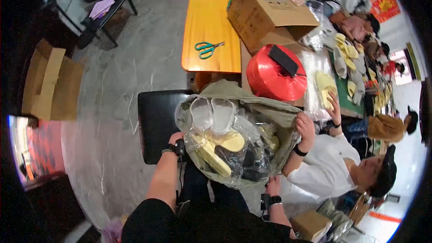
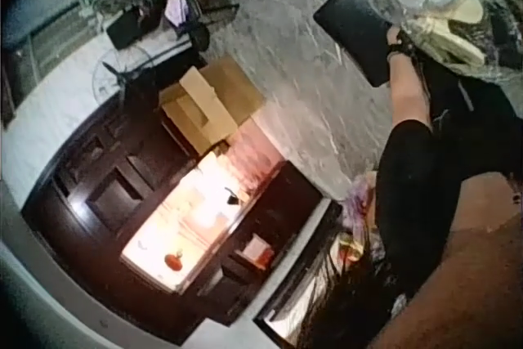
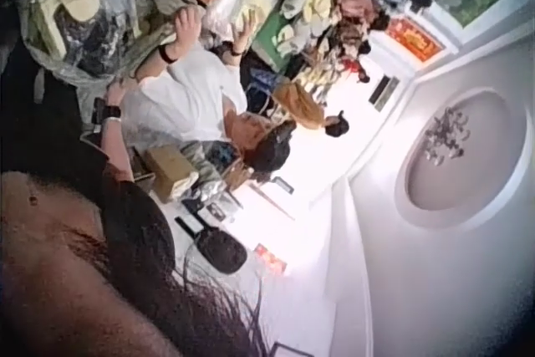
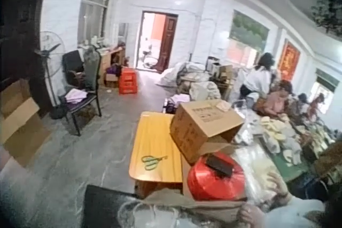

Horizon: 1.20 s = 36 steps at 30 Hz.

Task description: The recorder takes footwear from a large bag and packs pairs into individual plastic bags.

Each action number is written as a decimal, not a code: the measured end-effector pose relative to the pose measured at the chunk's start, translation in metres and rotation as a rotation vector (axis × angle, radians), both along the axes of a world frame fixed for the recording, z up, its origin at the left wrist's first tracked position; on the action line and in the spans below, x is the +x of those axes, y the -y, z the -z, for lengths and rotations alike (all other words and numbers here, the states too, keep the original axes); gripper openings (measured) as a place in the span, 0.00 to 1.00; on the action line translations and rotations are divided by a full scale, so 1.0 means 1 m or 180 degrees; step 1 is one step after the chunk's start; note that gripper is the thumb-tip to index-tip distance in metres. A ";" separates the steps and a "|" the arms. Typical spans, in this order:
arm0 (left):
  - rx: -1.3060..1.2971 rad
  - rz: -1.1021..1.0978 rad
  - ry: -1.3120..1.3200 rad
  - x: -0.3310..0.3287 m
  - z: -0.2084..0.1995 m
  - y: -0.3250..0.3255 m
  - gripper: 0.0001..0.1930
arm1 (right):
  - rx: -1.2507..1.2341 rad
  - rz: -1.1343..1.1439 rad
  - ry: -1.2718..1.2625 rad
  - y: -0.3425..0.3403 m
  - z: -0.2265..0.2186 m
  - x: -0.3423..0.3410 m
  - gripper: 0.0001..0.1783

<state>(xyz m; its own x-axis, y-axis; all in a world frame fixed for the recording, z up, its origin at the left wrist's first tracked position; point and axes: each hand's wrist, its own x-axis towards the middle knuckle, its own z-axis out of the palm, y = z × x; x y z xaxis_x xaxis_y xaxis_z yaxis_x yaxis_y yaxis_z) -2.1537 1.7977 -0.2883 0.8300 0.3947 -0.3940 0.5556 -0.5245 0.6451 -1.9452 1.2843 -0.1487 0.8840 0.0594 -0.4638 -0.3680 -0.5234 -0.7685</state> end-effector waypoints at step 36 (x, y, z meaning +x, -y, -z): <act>-0.2788 -0.1613 0.1103 0.014 -0.247 0.106 0.19 | -0.0004 -0.0135 0.0832 -0.036 -0.183 -0.069 0.15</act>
<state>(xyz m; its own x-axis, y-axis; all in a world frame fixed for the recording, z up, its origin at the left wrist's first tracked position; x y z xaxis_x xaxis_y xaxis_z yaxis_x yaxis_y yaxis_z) -2.1400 1.6912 -0.0414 0.7697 0.4189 -0.4817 0.2930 0.4387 0.8495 -2.0141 1.3203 0.0341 0.9705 0.0984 -0.2200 -0.1348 -0.5351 -0.8340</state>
